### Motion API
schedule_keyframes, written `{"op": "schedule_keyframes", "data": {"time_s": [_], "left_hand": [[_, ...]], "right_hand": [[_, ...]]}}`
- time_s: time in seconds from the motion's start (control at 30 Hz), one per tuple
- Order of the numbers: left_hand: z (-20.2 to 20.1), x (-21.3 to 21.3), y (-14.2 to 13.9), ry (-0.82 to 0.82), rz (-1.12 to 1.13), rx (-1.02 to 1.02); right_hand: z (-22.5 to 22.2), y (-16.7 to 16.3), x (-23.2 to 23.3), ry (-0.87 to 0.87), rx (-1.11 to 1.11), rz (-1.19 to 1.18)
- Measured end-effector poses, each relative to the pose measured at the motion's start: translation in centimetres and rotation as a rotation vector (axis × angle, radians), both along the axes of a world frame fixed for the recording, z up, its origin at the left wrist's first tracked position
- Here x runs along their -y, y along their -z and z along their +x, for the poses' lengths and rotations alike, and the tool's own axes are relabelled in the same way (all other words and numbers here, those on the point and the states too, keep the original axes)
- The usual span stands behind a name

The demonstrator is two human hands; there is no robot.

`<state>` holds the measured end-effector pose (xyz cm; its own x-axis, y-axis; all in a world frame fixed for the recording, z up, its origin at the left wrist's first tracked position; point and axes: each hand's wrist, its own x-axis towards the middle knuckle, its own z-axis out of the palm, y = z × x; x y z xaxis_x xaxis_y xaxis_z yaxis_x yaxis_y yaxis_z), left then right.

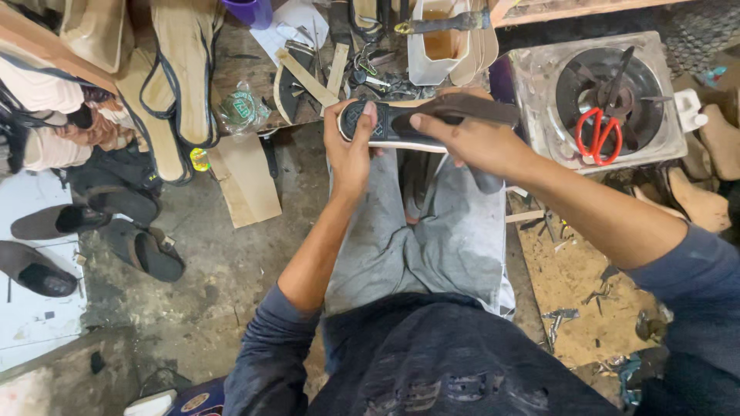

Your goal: The person uses a curved metal tool to scrape and smooth the edges of a shoe sole, then heats the sole on a gas stove and presses it onto a shoe upper. They continue to press and smooth the joined edges with the tool.

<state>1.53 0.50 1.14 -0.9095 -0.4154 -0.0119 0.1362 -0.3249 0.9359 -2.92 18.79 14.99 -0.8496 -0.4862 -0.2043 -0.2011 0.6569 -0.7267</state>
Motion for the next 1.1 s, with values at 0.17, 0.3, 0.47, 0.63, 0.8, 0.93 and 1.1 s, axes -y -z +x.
{"op": "schedule_keyframes", "data": {"time_s": [0.17, 0.3, 0.47, 0.63, 0.8, 0.93, 1.1], "left_hand": [[0.7, -0.3, 2.3, -0.028, 0.112, -0.076], [0.2, -0.1, 3.4, -0.037, 0.097, -0.077], [-0.4, 0.0, 3.5, -0.105, 0.004, -0.098], [0.1, -0.1, 4.6, -0.045, 0.017, -0.013], [-0.8, -0.3, 5.5, -0.109, -0.225, -0.283], [0.0, -0.5, 5.7, -0.035, -0.003, -0.087], [0.4, -0.3, 5.9, -0.091, -0.219, -0.242]], "right_hand": [[5.1, -8.2, -4.5, 0.055, 0.207, -0.78], [8.7, -6.8, -6.1, -0.022, -0.315, -1.237], [9.3, 4.4, -1.1, 0.296, -0.035, -0.497], [11.4, 5.4, -4.7, 0.249, -0.159, -0.69], [10.4, 8.3, -4.3, 0.066, -0.519, -1.332], [10.8, 10.1, -7.1, 0.428, 0.001, -0.473], [11.8, 10.2, -7.6, 0.259, -0.654, -1.429]]}}
